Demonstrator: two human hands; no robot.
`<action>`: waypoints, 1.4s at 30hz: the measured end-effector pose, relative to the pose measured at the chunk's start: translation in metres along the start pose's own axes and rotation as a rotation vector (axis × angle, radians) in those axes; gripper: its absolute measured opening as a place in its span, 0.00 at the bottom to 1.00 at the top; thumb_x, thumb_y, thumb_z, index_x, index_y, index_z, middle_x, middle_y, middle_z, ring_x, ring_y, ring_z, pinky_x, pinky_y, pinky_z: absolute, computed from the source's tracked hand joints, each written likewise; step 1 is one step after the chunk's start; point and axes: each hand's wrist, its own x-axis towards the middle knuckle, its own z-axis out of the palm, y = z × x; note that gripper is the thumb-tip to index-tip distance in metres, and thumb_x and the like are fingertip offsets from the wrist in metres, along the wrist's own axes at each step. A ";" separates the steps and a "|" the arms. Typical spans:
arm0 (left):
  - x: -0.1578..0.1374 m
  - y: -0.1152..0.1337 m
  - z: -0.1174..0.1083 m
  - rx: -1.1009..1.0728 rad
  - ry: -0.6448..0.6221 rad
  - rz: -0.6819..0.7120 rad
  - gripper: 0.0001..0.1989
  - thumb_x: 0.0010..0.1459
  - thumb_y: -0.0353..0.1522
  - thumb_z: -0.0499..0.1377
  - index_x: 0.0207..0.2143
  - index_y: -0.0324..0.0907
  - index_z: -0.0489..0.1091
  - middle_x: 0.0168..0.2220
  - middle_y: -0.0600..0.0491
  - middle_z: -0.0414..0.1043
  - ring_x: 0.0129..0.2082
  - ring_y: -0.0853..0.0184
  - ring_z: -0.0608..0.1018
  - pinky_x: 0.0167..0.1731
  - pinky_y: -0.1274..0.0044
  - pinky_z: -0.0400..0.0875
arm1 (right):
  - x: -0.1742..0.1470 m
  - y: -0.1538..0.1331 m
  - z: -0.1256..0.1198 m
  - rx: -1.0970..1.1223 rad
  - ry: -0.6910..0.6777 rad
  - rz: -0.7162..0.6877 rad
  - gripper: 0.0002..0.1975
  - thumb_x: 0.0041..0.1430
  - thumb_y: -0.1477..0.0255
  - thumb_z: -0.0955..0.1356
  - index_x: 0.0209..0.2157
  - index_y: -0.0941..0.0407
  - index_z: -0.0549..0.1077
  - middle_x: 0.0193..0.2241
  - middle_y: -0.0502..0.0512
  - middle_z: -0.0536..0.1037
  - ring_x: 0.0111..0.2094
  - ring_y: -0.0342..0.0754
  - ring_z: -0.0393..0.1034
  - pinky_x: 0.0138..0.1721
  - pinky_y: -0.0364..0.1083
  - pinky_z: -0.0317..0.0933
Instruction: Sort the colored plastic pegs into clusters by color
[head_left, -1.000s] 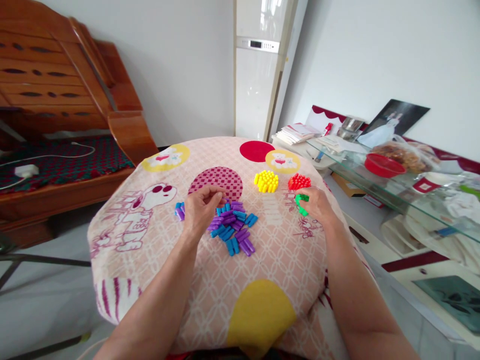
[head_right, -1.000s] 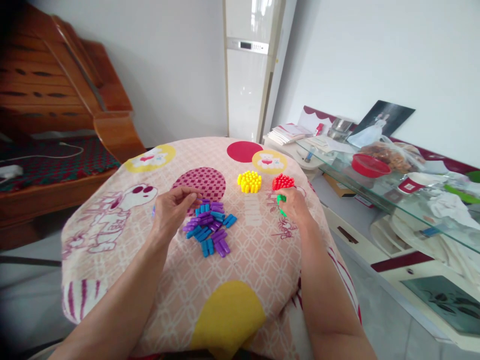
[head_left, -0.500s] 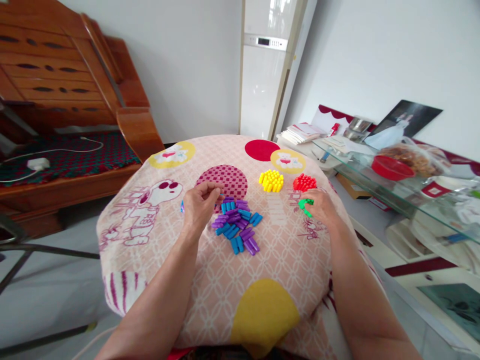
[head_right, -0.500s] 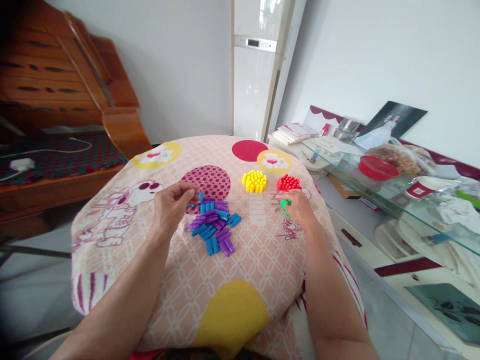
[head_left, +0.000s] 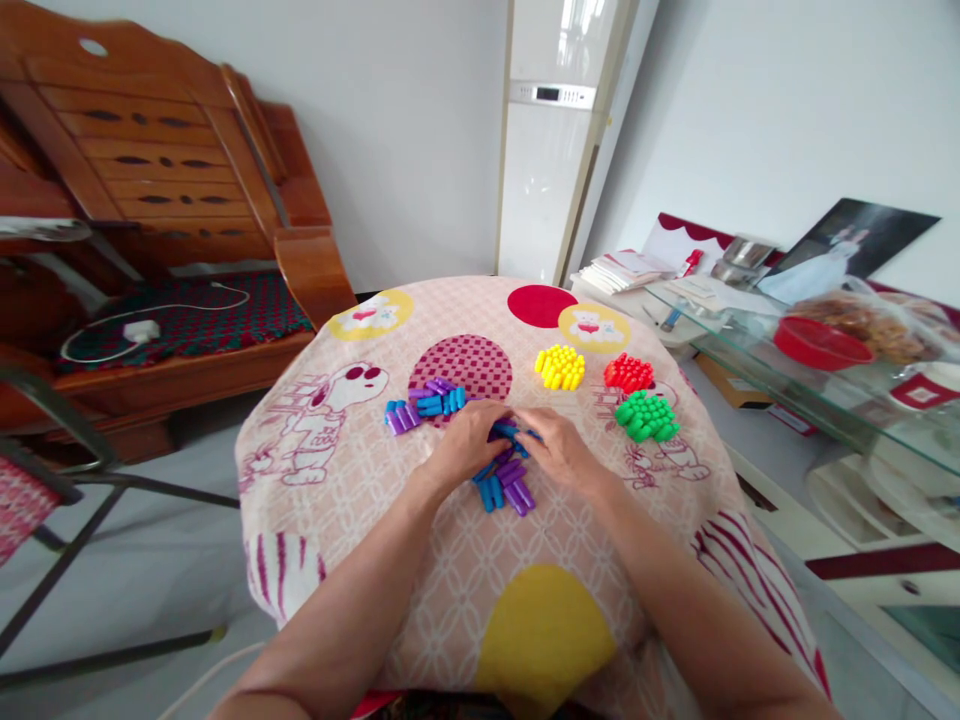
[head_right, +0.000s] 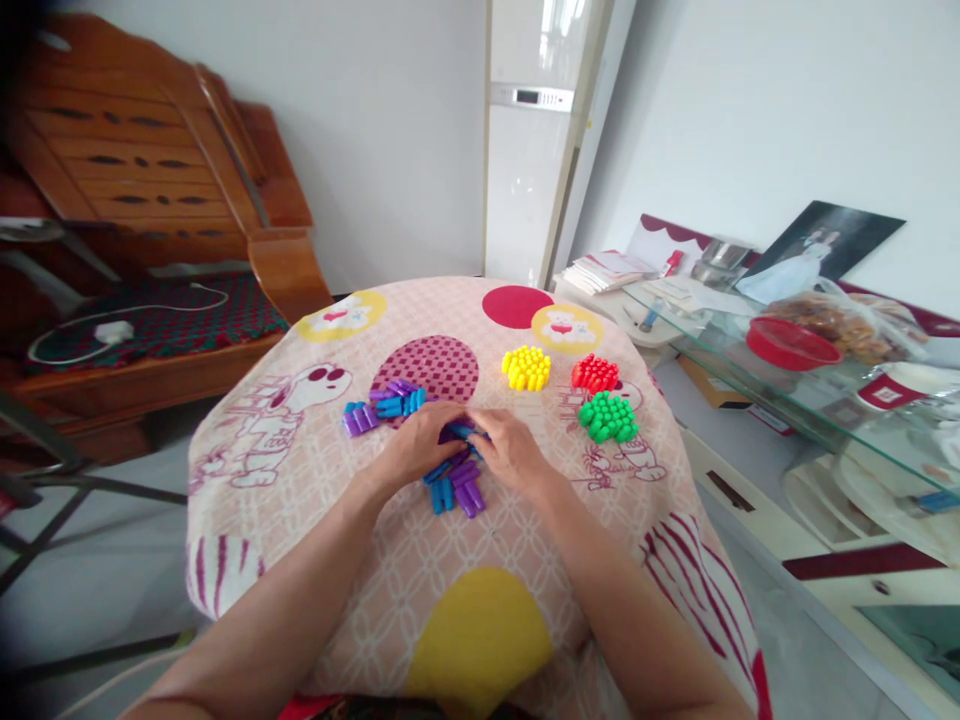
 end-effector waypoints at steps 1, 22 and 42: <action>0.000 -0.003 -0.001 0.018 -0.005 0.002 0.17 0.48 0.25 0.61 0.42 0.41 0.76 0.46 0.46 0.79 0.49 0.56 0.78 0.55 0.63 0.70 | 0.001 -0.003 0.006 -0.006 -0.029 -0.002 0.19 0.64 0.76 0.65 0.56 0.54 0.74 0.52 0.61 0.78 0.53 0.53 0.72 0.55 0.53 0.66; -0.003 -0.056 -0.035 0.305 0.338 -0.349 0.16 0.52 0.27 0.56 0.43 0.40 0.76 0.45 0.43 0.77 0.50 0.52 0.75 0.56 0.61 0.66 | -0.019 0.062 -0.045 -0.393 0.144 0.477 0.06 0.47 0.78 0.70 0.28 0.55 0.79 0.28 0.56 0.82 0.34 0.54 0.76 0.37 0.48 0.67; 0.000 -0.051 -0.033 0.460 0.117 -0.411 0.16 0.58 0.32 0.58 0.49 0.42 0.76 0.50 0.46 0.77 0.55 0.57 0.75 0.58 0.68 0.67 | -0.009 0.022 -0.032 -0.468 -0.147 0.207 0.10 0.60 0.75 0.70 0.45 0.57 0.77 0.42 0.61 0.80 0.46 0.53 0.71 0.48 0.48 0.61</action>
